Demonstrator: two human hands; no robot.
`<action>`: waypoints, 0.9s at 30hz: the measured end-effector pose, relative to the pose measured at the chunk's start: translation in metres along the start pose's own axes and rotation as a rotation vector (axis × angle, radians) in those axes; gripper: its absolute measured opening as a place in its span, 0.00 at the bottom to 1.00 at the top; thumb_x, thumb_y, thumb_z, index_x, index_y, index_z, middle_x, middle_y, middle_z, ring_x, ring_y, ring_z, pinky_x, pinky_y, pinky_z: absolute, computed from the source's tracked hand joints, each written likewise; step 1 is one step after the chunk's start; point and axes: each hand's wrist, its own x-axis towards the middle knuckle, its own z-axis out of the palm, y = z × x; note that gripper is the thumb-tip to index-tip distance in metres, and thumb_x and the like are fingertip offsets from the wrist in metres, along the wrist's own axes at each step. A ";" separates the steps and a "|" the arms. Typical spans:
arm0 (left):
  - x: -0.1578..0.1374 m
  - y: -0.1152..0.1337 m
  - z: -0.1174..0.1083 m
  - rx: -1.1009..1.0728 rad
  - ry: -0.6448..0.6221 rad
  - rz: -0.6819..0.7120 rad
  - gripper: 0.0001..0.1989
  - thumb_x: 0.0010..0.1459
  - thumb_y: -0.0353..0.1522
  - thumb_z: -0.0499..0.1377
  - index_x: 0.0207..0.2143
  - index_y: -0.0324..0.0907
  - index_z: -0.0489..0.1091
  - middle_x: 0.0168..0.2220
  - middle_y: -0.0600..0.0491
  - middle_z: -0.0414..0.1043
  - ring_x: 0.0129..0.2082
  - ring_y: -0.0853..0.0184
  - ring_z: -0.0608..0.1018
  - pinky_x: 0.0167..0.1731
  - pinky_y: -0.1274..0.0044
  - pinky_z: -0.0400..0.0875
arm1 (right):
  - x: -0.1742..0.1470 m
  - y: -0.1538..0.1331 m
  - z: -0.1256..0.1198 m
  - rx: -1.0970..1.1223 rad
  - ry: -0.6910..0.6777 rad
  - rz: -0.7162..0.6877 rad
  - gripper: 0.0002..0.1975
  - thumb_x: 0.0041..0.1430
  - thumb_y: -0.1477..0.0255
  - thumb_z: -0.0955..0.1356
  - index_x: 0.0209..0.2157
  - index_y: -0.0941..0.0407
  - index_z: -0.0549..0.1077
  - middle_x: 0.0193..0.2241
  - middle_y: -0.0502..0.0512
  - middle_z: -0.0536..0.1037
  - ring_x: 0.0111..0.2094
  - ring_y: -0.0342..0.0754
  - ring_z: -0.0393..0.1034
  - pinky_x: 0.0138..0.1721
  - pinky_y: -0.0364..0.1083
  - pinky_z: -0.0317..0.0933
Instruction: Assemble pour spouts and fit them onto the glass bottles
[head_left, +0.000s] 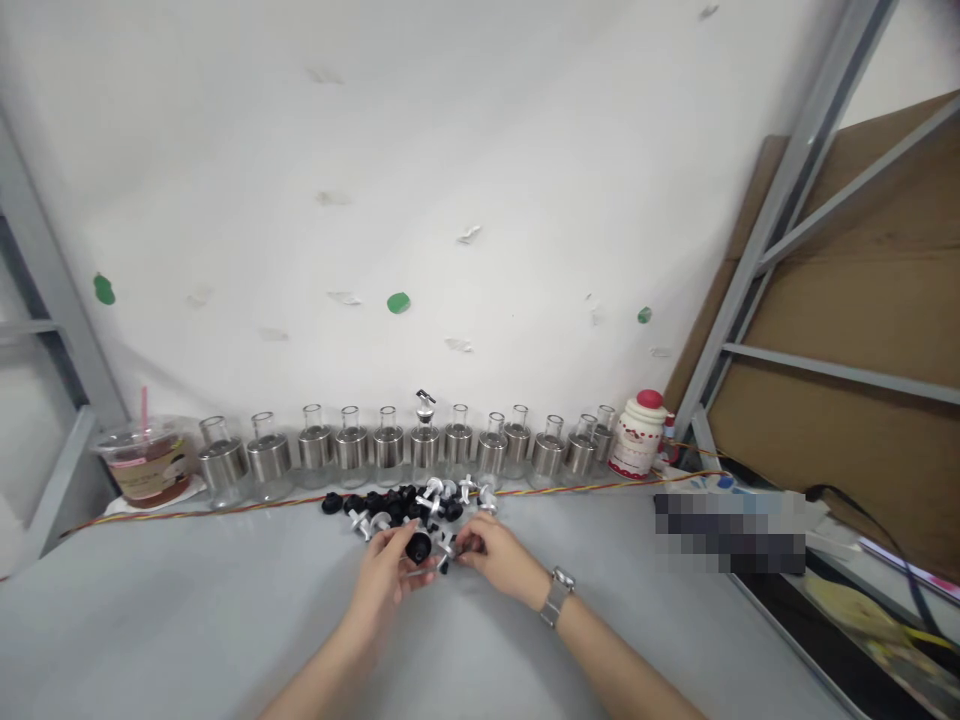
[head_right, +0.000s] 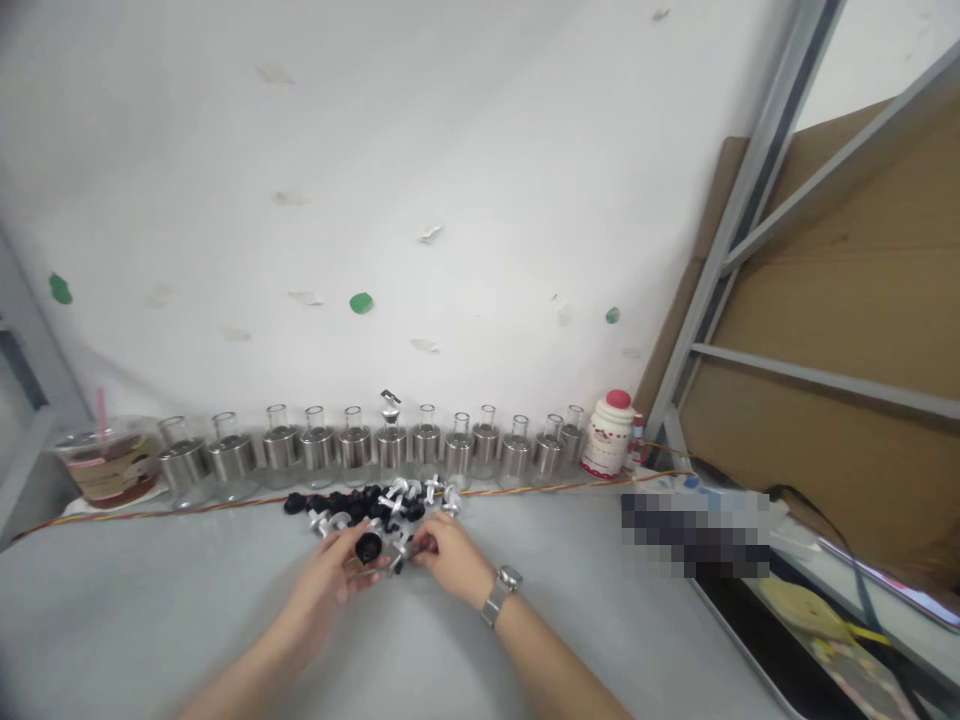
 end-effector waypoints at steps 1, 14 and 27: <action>0.001 -0.001 0.000 0.000 0.001 -0.001 0.08 0.49 0.29 0.59 0.27 0.42 0.58 0.15 0.57 0.69 0.18 0.63 0.77 0.18 0.76 0.70 | 0.001 0.001 0.001 0.003 0.000 0.004 0.07 0.44 0.82 0.67 0.27 0.57 0.71 0.28 0.49 0.67 0.28 0.43 0.62 0.31 0.41 0.58; -0.007 0.004 0.000 0.044 -0.149 0.186 0.14 0.40 0.35 0.65 0.31 0.37 0.70 0.28 0.53 0.72 0.29 0.66 0.75 0.30 0.73 0.73 | 0.002 -0.005 -0.006 0.298 0.120 0.043 0.01 0.50 0.75 0.64 0.26 0.57 0.68 0.22 0.51 0.72 0.27 0.47 0.66 0.32 0.47 0.60; -0.022 -0.006 0.002 0.234 -0.473 0.319 0.12 0.51 0.37 0.57 0.36 0.40 0.72 0.37 0.49 0.72 0.40 0.60 0.73 0.43 0.68 0.67 | -0.003 -0.040 -0.029 0.741 0.151 0.070 0.10 0.43 0.65 0.70 0.24 0.58 0.72 0.18 0.48 0.72 0.20 0.41 0.64 0.25 0.41 0.59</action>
